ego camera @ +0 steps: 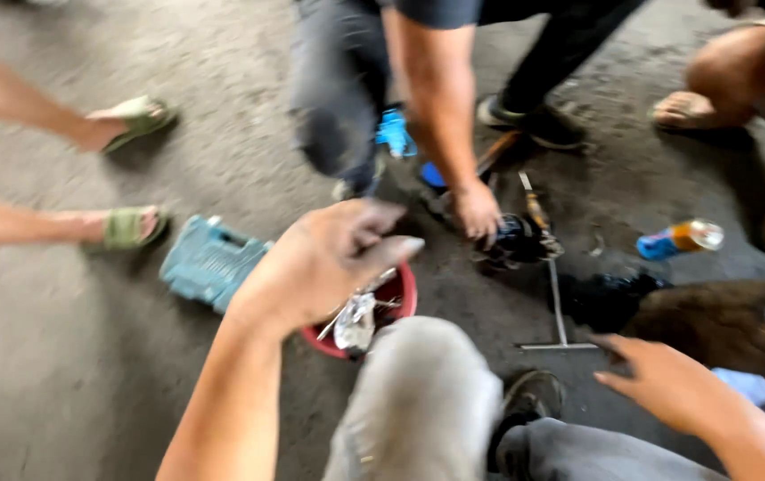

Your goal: Disassembling and cleaning a mechanical component using hand tools.

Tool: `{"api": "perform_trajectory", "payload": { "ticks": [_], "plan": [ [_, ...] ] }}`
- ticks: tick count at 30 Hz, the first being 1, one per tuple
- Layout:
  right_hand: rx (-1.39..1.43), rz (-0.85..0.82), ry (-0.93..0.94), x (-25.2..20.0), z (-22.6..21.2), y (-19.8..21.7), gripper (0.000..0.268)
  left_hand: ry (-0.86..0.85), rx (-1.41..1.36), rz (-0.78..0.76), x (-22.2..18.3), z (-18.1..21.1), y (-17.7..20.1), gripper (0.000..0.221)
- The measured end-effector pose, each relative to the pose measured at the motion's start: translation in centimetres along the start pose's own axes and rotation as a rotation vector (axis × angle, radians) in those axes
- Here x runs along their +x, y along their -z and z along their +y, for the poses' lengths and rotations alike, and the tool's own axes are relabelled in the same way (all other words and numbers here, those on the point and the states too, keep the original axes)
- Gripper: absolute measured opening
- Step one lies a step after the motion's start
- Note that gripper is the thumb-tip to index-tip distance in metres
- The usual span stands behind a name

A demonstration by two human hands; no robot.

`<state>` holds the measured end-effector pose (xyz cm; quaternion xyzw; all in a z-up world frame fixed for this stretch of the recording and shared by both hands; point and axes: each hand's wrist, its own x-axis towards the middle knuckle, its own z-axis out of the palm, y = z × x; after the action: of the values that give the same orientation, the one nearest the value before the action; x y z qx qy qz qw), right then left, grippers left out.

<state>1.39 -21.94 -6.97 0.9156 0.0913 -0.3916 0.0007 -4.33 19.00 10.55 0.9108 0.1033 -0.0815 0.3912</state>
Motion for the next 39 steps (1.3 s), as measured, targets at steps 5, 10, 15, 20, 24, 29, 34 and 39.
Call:
{"api": "perform_trajectory", "payload": {
  "ticks": [5, 10, 15, 20, 24, 29, 34, 39],
  "plan": [
    [-0.142, -0.162, -0.184, 0.5, 3.9, -3.0, 0.054, 0.409, 0.081, 0.087, -0.9, -24.0, -8.2, 0.027],
    [-0.205, -0.115, -0.201, 3.8, 9.6, -7.1, 0.049, 0.629, 0.104, 0.061, -3.8, -36.7, -18.9, 0.049],
    [-0.142, -0.166, -0.233, 2.0, 4.8, -4.4, 0.041, 0.569, 0.463, 0.283, 0.1, -42.2, -24.8, 0.034],
    [0.012, -0.169, -0.303, -0.1, 1.4, -1.8, 0.048, 0.317, 0.704, 0.42, 6.7, -44.6, -25.8, 0.021],
    [-0.105, -0.243, -0.33, -0.5, 0.1, -0.4, 0.047, 0.304, 0.829, 0.354, 9.7, -45.6, -27.1, 0.024],
    [-0.057, -0.183, -0.194, -0.9, -0.3, -0.7, 0.058, 0.441, 1.005, 0.232, 11.6, -45.5, -26.8, 0.032],
    [0.031, -0.078, -0.04, -1.3, -1.1, -0.8, 0.059, 0.455, 1.008, 0.175, 12.8, -45.1, -27.0, 0.026],
    [-0.024, -0.061, 0.074, -1.0, -1.1, -2.0, 0.059, 0.547, 0.931, -0.028, 13.3, -41.0, -23.4, 0.059]
  ]
}}
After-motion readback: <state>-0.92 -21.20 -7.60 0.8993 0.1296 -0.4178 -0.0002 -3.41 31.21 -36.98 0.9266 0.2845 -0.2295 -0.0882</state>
